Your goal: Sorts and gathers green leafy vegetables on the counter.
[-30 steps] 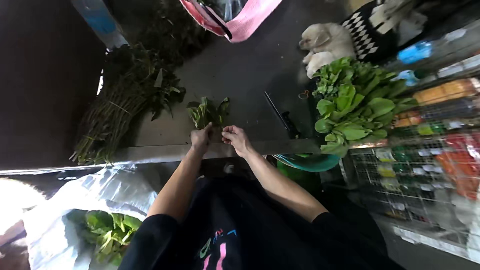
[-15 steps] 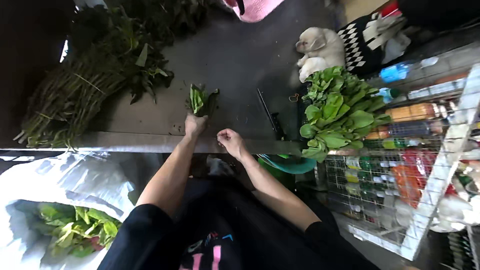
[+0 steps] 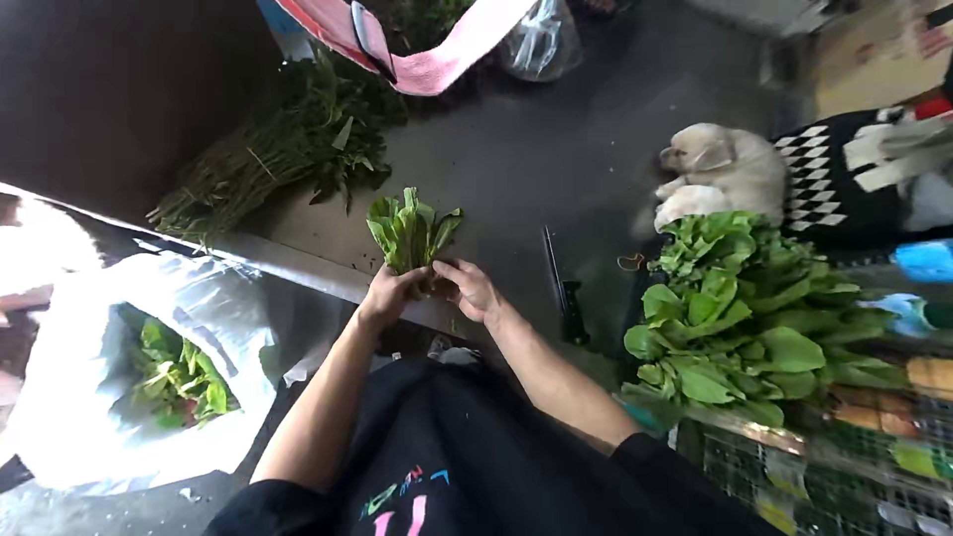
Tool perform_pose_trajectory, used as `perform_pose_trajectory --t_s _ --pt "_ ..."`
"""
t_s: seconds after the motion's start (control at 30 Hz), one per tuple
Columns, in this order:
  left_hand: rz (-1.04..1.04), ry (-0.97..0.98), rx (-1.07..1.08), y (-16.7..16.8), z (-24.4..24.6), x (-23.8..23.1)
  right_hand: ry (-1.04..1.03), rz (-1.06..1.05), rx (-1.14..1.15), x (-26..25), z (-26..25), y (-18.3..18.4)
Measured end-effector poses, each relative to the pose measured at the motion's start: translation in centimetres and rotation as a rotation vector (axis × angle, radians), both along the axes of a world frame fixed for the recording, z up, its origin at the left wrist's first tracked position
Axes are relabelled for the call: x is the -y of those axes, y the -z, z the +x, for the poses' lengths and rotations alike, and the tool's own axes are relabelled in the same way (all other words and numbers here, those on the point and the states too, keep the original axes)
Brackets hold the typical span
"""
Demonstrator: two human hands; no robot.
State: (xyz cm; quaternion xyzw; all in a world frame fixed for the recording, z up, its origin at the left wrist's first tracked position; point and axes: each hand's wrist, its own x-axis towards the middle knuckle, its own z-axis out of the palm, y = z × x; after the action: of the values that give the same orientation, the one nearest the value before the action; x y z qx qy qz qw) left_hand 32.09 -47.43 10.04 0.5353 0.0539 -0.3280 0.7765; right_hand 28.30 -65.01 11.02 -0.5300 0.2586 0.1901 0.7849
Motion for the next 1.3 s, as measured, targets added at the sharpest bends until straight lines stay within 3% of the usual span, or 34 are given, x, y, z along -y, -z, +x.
perform_pose_trajectory --t_s 0.17,0.3,0.43,0.53,0.7,0.83,0.97,1.13,1.23,1.3 --pt "0.165 -0.051 0.076 0.4 -2.2 1.1 0.211 0.136 0.009 1.3 -1.0 0.3" --pt "0.151 -0.184 0.004 1.0 -2.7 2.7 0.229 0.166 0.102 3.1 -2.4 -0.1" --pt "0.051 -0.356 -0.163 1.3 -2.1 4.0 0.334 -0.015 0.279 4.3 -3.5 0.7" --pt "0.104 -0.421 -0.137 3.0 -1.0 3.6 0.418 -0.095 0.310 6.2 -4.1 1.5" --pt "0.644 -0.221 0.179 1.3 2.1 2.8 0.431 -0.133 0.278 9.9 -6.1 1.9" --pt "0.948 0.003 0.136 -0.3 4.7 2.3 0.390 -0.179 0.230 11.3 -7.4 1.8" --pt "1.021 -0.046 0.173 -0.1 4.5 -0.5 0.272 -0.231 0.195 10.2 -7.6 1.9" --pt "0.858 -0.067 0.294 1.1 -0.8 -7.5 0.063 -0.401 0.176 6.5 -7.5 2.1" --pt "0.893 0.090 0.161 0.9 -6.1 -11.6 -0.102 -0.501 0.260 3.8 -6.8 1.4" --pt "0.945 0.304 0.057 3.2 -9.4 -16.3 -0.175 -0.507 0.298 0.0 -5.4 1.1"
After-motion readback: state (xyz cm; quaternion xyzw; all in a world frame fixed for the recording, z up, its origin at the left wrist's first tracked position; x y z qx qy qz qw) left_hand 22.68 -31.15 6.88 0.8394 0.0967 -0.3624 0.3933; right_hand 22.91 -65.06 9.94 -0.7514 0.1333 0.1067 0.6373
